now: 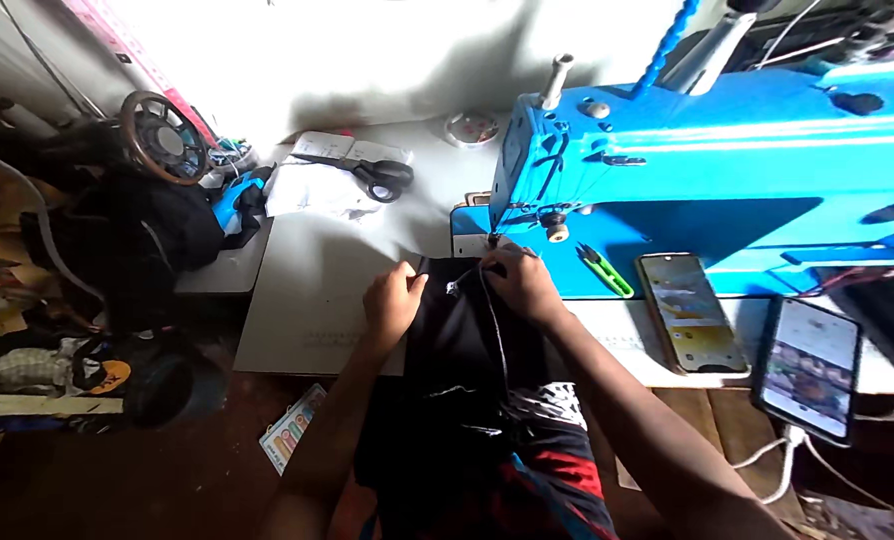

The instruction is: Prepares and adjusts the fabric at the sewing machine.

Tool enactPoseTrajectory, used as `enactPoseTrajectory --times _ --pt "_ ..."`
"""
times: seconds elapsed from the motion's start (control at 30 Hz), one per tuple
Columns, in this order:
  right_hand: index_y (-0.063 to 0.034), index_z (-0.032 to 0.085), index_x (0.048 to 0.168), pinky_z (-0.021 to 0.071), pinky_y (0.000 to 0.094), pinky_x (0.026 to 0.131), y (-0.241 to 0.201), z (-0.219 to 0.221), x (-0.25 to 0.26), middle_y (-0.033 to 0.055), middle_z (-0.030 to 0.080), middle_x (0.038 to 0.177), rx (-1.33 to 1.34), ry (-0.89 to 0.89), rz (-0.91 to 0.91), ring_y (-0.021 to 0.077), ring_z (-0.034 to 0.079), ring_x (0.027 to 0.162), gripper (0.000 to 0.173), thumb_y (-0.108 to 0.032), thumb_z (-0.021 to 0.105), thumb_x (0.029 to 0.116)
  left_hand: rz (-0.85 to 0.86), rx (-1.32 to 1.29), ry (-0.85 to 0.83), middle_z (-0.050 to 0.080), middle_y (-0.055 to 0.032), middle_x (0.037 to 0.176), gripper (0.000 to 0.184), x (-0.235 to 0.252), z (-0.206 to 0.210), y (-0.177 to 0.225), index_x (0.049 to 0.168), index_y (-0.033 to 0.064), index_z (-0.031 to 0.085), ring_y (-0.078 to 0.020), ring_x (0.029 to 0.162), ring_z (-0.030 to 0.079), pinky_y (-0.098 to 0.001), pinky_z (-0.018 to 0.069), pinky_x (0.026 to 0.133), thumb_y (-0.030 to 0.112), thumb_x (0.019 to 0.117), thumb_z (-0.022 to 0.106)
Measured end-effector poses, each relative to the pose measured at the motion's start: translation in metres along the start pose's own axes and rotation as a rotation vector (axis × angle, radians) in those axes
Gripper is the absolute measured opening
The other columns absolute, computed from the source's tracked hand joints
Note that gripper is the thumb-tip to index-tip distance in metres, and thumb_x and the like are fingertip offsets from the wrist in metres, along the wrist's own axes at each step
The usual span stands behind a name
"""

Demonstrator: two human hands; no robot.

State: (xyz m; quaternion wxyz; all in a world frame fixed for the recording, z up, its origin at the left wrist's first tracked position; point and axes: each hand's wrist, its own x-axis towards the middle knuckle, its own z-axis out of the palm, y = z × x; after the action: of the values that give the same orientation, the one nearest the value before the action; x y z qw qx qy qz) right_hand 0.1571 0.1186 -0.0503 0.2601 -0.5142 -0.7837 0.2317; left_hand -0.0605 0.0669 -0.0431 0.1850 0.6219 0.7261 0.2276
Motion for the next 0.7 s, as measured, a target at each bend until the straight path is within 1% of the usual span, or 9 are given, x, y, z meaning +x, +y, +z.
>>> enactPoseTrajectory --times 0.1,0.23,0.3,0.43,0.53,0.57,0.6,0.63,0.7 --pt "0.0023 0.073 0.104 0.0546 0.0591 0.085 -0.006 -0.006 -0.001 0.0228 0.071 0.101 0.019 0.014 -0.021 0.0405 0.07 0.095 0.013 -0.002 0.066 0.0941 -0.01 -0.003 -0.01 0.072 -0.0177 0.09 0.03 0.0 -0.001 0.0 0.105 0.002 0.07 -0.0367 0.086 0.071 -0.0599 0.0551 0.075 0.031 0.1023 0.063" --pt "0.0009 0.072 0.107 0.0558 0.0574 0.078 -0.012 -0.012 0.002 0.02 0.073 0.095 0.018 -0.005 0.002 0.0366 0.071 0.086 0.015 -0.004 0.061 0.0984 -0.027 0.007 -0.025 0.073 -0.0181 0.091 0.031 0.001 -0.001 0.001 0.106 0.0014 0.07 -0.037 0.088 0.071 -0.0602 0.055 0.077 0.031 0.1031 0.061" --pt "0.0011 0.071 0.107 0.0553 0.0572 0.076 -0.01 -0.009 0.006 0.0204 0.072 0.093 0.006 -0.006 0.021 0.0375 0.07 0.083 0.015 -0.005 0.059 0.0994 -0.037 0.016 -0.039 0.072 -0.0185 0.092 0.032 0.002 -0.002 0.003 0.106 0.0007 0.069 -0.0376 0.09 0.071 -0.0602 0.0549 0.078 0.031 0.1037 0.06" --pt "-0.0006 0.07 0.111 0.0532 0.0634 0.078 -0.007 -0.002 0.013 0.0234 0.071 0.096 -0.011 -0.022 0.124 0.0431 0.07 0.088 0.017 -0.01 0.061 0.0992 -0.064 0.044 -0.054 0.072 -0.0199 0.094 0.035 0.005 -0.002 0.003 0.107 0.0 0.068 -0.0392 0.091 0.071 -0.0621 0.0546 0.078 0.033 0.1054 0.056" --pt "-0.0004 0.07 0.109 0.0526 0.0637 0.077 -0.01 -0.001 0.015 0.024 0.071 0.096 -0.023 -0.043 0.169 0.0436 0.069 0.089 0.017 -0.011 0.062 0.0987 -0.061 0.066 0.016 0.071 -0.0201 0.094 0.037 -0.002 -0.004 0.005 0.109 0.0001 0.066 -0.0392 0.09 0.071 -0.0609 0.055 0.077 0.035 0.1051 0.056" --pt "0.0 0.07 0.109 0.0528 0.0642 0.077 -0.011 0.0 0.016 0.0245 0.07 0.095 -0.029 -0.054 0.181 0.0444 0.069 0.089 0.017 -0.012 0.063 0.0986 -0.017 0.066 0.105 0.071 -0.0186 0.09 0.037 -0.014 -0.004 0.005 0.107 0.0005 0.067 -0.037 0.085 0.071 -0.0586 0.0558 0.073 0.036 0.1037 0.059" --pt "0.0002 0.07 0.108 0.0527 0.0644 0.076 -0.012 0.001 0.017 0.0245 0.07 0.095 -0.036 -0.06 0.19 0.0446 0.069 0.088 0.017 -0.012 0.063 0.0985 0.06 0.065 0.204 0.07 -0.0161 0.084 0.036 -0.033 -0.003 0.006 0.101 0.0008 0.068 -0.0333 0.076 0.071 -0.0549 0.0566 0.066 0.036 0.1015 0.061" --pt "-0.0002 0.07 0.107 0.0527 0.0646 0.076 -0.012 0.001 0.018 0.0244 0.071 0.094 -0.043 -0.068 0.203 0.0448 0.069 0.088 0.017 -0.013 0.063 0.0987 0.142 0.058 0.252 0.069 -0.0137 0.078 0.037 -0.057 -0.004 0.007 0.095 0.0008 0.07 -0.0296 0.069 0.07 -0.0509 0.0569 0.06 0.037 0.0994 0.063" --pt "-0.0004 0.07 0.108 0.0525 0.0655 0.078 -0.009 0.002 0.021 0.0245 0.071 0.097 -0.047 -0.085 0.203 0.0453 0.069 0.091 0.018 -0.014 0.062 0.099 0.369 0.015 0.179 0.069 -0.0096 0.071 0.04 -0.116 0.0 0.005 0.084 0.0015 0.072 -0.0229 0.061 0.069 -0.0422 0.0571 0.054 0.039 0.0964 0.066"
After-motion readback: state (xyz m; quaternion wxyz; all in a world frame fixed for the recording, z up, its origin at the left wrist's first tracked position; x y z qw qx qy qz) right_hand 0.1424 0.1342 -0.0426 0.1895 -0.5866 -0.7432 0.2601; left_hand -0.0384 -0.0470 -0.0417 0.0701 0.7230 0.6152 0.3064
